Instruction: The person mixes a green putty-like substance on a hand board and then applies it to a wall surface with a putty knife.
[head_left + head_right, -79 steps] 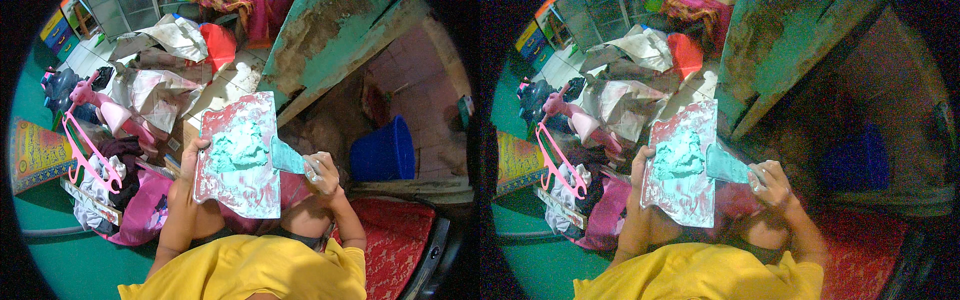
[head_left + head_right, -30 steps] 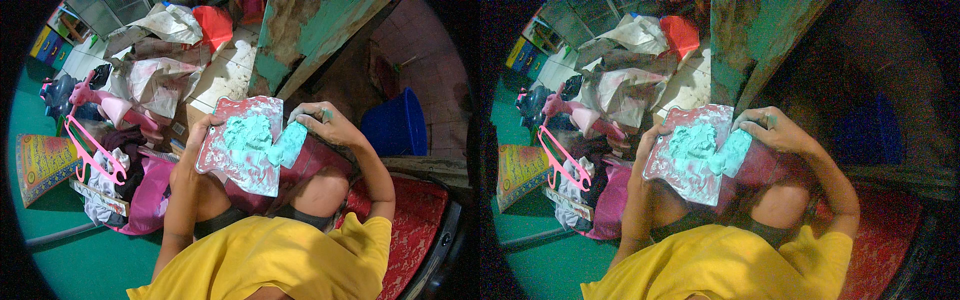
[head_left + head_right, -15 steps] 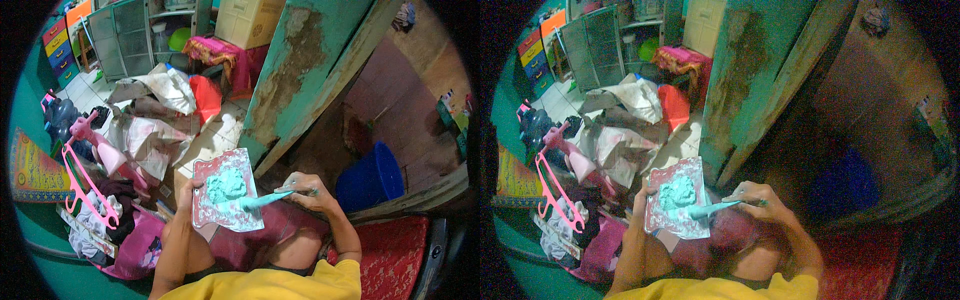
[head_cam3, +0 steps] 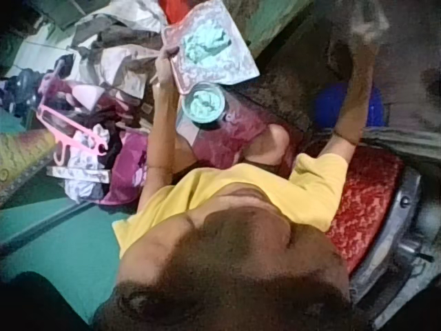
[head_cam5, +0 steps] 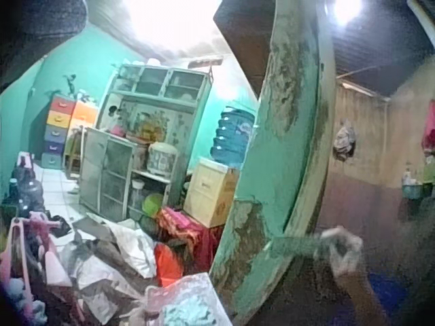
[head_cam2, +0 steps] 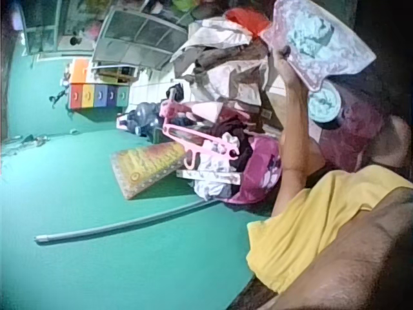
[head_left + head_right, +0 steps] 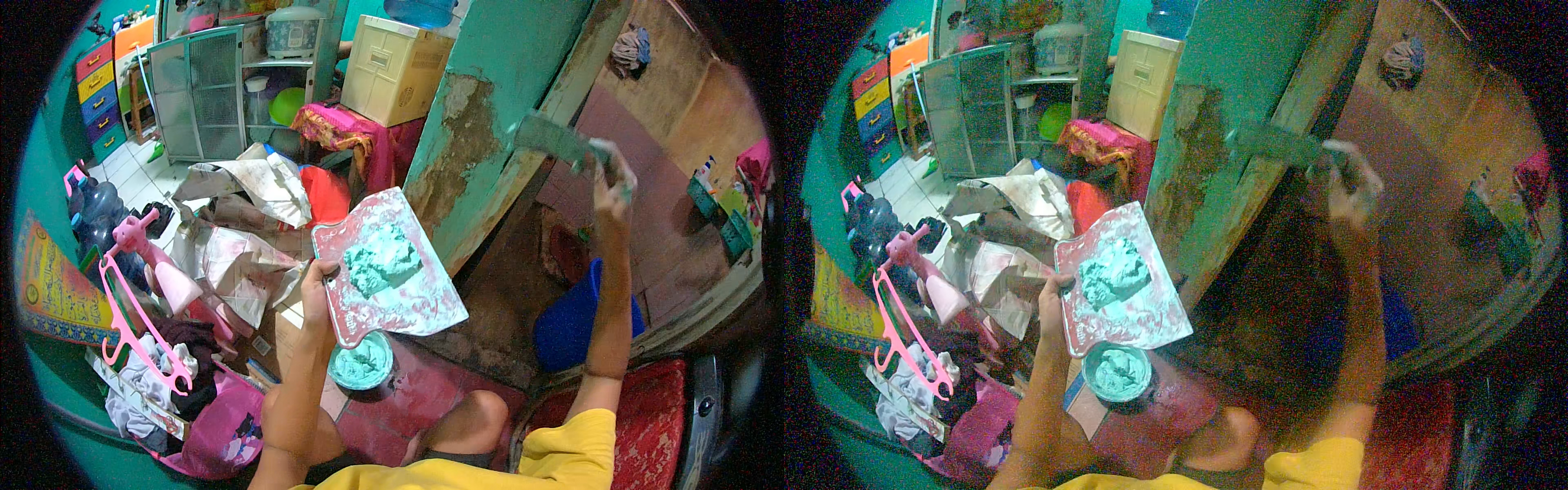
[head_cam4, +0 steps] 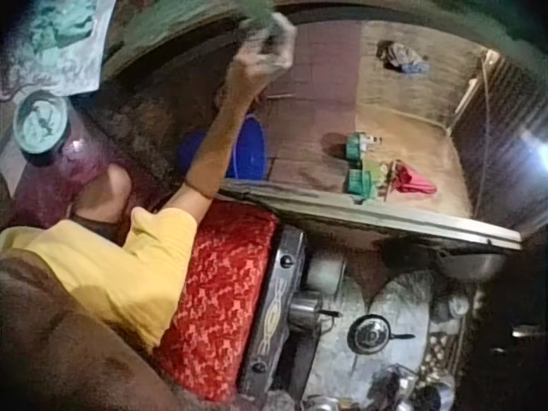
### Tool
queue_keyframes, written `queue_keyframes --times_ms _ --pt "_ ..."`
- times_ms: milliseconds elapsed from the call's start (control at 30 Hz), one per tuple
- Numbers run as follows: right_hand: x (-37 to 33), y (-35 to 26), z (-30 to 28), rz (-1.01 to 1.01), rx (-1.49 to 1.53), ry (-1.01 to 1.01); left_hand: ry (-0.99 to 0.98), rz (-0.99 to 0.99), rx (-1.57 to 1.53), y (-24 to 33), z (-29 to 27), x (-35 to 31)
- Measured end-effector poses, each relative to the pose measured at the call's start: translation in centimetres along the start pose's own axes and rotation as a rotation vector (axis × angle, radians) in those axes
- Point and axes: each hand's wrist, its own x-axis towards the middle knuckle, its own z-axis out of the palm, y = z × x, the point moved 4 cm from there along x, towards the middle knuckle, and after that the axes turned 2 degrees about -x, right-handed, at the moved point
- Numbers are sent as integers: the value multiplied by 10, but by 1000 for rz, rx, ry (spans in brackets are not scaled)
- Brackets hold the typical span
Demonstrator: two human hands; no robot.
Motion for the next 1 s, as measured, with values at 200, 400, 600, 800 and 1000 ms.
queue_keyframes --times_ms 200,400,600,800,1000 --pt "47 29 -4 76 107 39 84 125 202 2 6 -6" --pt "59 19 3 114 67 66 89 125 229 3 -1 -7" --pt "58 20 10 352 44 80 33 3 -8 -3 -5 -3" --pt "66 20 13 102 34 144 19 -35 -24 -7 -19 2" --pt "76 20 5 23 -12 304 26 -63 -27 -6 -8 -2"
